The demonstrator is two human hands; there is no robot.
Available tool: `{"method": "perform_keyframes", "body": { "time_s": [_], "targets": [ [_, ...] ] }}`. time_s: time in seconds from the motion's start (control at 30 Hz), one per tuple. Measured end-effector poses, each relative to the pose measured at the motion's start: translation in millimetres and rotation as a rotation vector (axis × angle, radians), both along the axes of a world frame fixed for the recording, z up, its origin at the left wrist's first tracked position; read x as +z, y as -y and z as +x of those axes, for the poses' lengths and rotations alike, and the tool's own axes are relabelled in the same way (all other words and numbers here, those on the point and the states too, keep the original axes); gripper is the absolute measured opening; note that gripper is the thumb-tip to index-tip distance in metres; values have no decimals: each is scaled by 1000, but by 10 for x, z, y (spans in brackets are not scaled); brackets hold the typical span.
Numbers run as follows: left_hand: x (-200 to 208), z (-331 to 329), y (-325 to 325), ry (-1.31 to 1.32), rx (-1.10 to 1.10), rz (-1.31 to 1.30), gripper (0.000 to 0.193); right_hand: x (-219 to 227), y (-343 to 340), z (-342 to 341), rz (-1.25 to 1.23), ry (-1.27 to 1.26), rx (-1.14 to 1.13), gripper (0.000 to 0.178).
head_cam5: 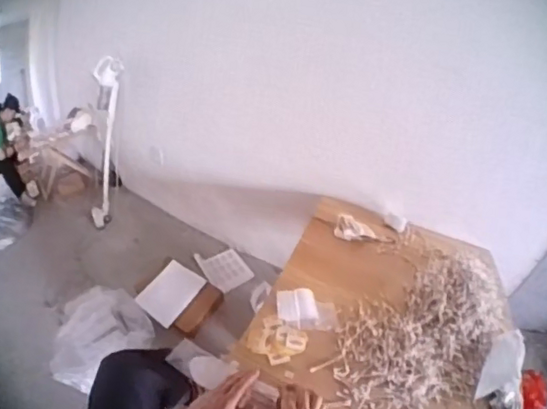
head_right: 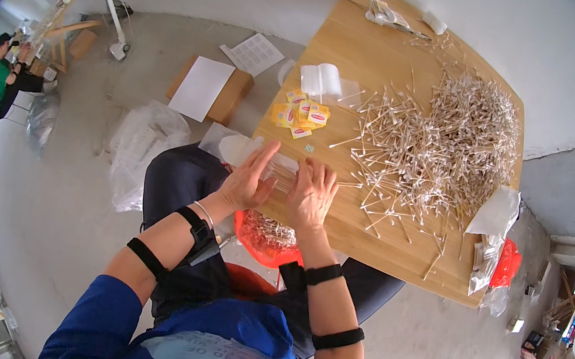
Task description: Packaging several small plastic and cotton swabs into a clear plastic bag.
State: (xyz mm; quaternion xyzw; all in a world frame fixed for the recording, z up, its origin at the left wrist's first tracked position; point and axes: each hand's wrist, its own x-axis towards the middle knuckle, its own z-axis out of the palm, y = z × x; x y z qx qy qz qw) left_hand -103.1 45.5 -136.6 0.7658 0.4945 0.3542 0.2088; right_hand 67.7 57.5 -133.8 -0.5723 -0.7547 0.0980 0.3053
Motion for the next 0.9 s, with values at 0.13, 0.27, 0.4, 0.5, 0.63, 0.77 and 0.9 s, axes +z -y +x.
{"method": "perform_keyframes", "body": {
  "time_s": [0.13, 0.27, 0.4, 0.5, 0.63, 0.77, 0.9],
  "targets": [
    [-1, -2, -11, 100, -17, -12, 62, -84, 176, -78, -17, -53, 104, 42],
    [11, 90, 56, 259, 53, -93, 53, -134, 195, -132, -64, -62, 151, 47],
    [22, 140, 75, 395, 132, -110, 47, -133, 176, -168, -101, -188, 210, 54],
    [79, 195, 76, 459, 158, -116, 48, -172, 154, -163, -56, -273, 67, 59],
    [29, 216, 73, 501, 171, -157, 50, -153, 122, -256, -82, -334, 87, 60],
    [-21, 231, 55, 583, 81, -239, 59, -158, 103, -307, -122, -206, 83, 61],
    [-87, 172, 23, 793, 112, -264, 64, 43, 200, -256, -146, 29, 62, 66]
  ]
}}
